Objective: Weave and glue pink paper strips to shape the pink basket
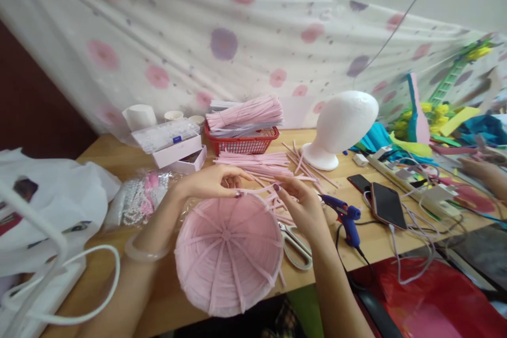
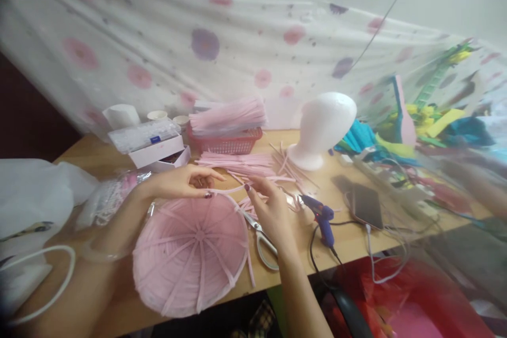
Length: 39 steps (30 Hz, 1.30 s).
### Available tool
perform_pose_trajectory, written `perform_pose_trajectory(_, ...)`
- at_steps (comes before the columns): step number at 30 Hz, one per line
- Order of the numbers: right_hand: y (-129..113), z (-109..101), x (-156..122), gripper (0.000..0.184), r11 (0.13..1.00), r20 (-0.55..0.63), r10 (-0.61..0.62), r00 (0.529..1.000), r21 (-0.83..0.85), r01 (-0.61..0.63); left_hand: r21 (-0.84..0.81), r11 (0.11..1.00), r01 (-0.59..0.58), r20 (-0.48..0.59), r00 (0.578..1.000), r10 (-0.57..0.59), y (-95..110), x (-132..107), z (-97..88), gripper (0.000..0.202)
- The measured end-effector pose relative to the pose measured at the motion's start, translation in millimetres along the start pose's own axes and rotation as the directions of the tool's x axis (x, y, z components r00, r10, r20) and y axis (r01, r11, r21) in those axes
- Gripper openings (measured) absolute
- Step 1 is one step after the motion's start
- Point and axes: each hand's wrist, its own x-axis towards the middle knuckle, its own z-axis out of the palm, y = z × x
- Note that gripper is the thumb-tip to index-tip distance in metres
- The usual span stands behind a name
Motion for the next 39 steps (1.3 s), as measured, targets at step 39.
perform_pose_trajectory(39, 20, -72, -115, 0.054, 0.914, -0.311, -0.083, 0.947, -0.403, -0.052, 0.221, 0.973, -0.060, 0.065, 0.997, 0.046, 12, 11, 10.6, 0.033)
